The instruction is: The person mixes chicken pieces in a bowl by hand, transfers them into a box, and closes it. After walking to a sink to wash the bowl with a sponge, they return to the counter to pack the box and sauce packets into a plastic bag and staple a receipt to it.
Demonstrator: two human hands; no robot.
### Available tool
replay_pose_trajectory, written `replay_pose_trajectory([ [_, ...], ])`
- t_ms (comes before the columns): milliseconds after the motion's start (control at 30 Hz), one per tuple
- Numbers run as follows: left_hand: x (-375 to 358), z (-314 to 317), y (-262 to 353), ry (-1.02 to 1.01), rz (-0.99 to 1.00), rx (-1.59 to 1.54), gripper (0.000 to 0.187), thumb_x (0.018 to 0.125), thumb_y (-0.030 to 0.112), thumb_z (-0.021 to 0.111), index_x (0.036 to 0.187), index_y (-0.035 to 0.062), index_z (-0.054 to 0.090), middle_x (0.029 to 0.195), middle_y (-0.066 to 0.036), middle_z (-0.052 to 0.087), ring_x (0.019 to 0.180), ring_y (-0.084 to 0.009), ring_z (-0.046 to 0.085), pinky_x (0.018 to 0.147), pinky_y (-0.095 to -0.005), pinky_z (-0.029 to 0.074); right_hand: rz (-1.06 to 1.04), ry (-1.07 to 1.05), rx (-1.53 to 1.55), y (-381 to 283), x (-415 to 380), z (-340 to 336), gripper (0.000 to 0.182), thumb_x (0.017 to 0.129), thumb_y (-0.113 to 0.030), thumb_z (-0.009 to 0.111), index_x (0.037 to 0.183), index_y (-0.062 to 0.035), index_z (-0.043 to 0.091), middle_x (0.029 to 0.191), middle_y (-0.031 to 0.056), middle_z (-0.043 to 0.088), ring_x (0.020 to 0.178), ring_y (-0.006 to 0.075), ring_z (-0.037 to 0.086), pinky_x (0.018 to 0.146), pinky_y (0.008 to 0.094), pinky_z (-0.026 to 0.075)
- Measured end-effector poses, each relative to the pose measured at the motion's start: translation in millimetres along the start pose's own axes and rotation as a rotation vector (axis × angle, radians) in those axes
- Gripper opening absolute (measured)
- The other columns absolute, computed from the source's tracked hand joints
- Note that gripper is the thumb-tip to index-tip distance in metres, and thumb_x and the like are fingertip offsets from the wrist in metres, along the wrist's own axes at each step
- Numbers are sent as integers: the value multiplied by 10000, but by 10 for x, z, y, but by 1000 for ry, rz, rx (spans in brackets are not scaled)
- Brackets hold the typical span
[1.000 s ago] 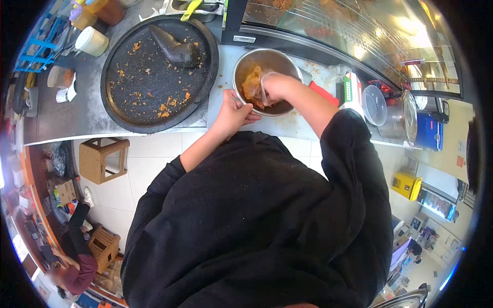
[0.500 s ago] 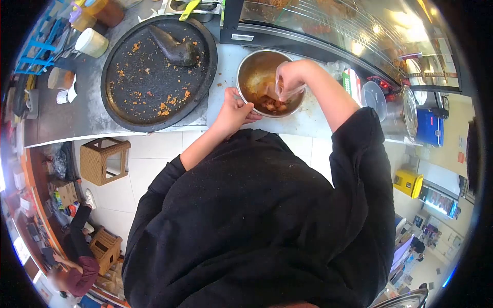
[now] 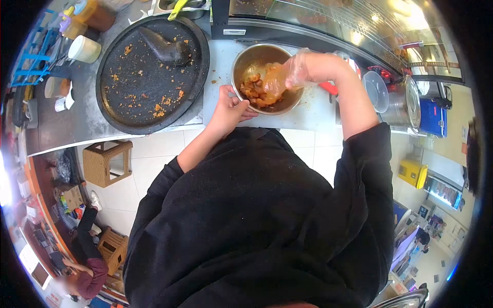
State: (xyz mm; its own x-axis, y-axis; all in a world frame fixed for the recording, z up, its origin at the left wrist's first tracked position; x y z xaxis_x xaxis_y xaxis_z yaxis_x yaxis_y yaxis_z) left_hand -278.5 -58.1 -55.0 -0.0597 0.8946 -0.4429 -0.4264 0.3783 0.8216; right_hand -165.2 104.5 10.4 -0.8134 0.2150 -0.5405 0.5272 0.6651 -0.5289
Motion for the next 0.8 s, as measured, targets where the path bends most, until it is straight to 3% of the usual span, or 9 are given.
replay_pose_trajectory([
  [100,20,-3,-18,2,-4,-12,324,894,-15,435,1060,111,188,911,-154,571,744,-272,664,673,-360,571,106,20,-249,-367,-27,98,245,741,-225,594,879,-40,678,824,129,662,704,278,630,642,368,488],
  [200,9,25,37,11,-18,59,322,894,-15,435,1060,108,187,910,-156,571,744,-271,663,680,-363,572,222,-226,-383,-255,244,569,306,732,-265,603,913,-28,671,915,157,653,765,292,633,682,370,495],
  [300,-30,92,151,6,-13,139,324,896,-19,431,1065,106,185,910,-160,570,755,-266,661,694,-366,571,126,-54,-188,-156,409,767,305,647,-168,693,871,28,629,801,205,644,737,311,636,600,382,489],
  [333,-32,103,172,1,-6,157,325,896,-21,429,1067,105,184,910,-161,570,760,-264,660,701,-367,571,77,-84,-113,-197,467,802,379,652,-158,687,974,19,594,780,190,638,730,286,633,599,381,485],
  [400,117,23,72,-133,404,450,321,900,-28,419,1071,106,183,916,-165,566,779,-260,656,719,-373,568,-88,26,45,-351,512,751,435,645,-143,691,1031,5,555,787,165,635,744,269,626,611,369,483],
  [467,210,-13,-109,-218,587,569,315,904,-34,407,1075,107,182,920,-166,564,791,-255,653,736,-379,566,-174,73,141,-355,526,770,480,642,-127,695,1074,-13,521,801,141,631,766,247,617,632,355,479],
  [633,278,-47,-214,-251,534,477,305,910,-43,382,1083,108,182,927,-163,558,792,-246,648,759,-384,562,-44,53,126,-233,609,864,428,659,-81,683,1043,-10,507,801,85,608,759,185,579,667,308,457],
  [733,272,-22,-209,-239,493,477,304,910,-46,378,1087,103,182,928,-161,553,787,-247,647,764,-381,561,32,-109,321,-185,596,959,411,670,-82,682,1027,18,504,792,76,597,724,152,557,664,288,450],
  [800,255,31,-165,-252,507,516,302,909,-48,378,1087,97,182,926,-160,552,786,-244,645,758,-377,562,17,-64,536,-238,520,888,405,677,-91,672,1026,30,505,805,73,594,715,150,547,657,285,444],
])
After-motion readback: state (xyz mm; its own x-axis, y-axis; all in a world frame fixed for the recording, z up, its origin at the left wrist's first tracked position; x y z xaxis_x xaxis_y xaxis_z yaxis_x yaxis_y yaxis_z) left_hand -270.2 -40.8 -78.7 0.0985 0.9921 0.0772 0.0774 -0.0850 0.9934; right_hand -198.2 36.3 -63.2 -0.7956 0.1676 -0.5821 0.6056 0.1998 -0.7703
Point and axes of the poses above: each hand's wrist, its own x-axis towards the middle knuckle, its own z-axis out of the palm, y = z × x, the point moved 8 cm from there along x, towards the middle knuckle
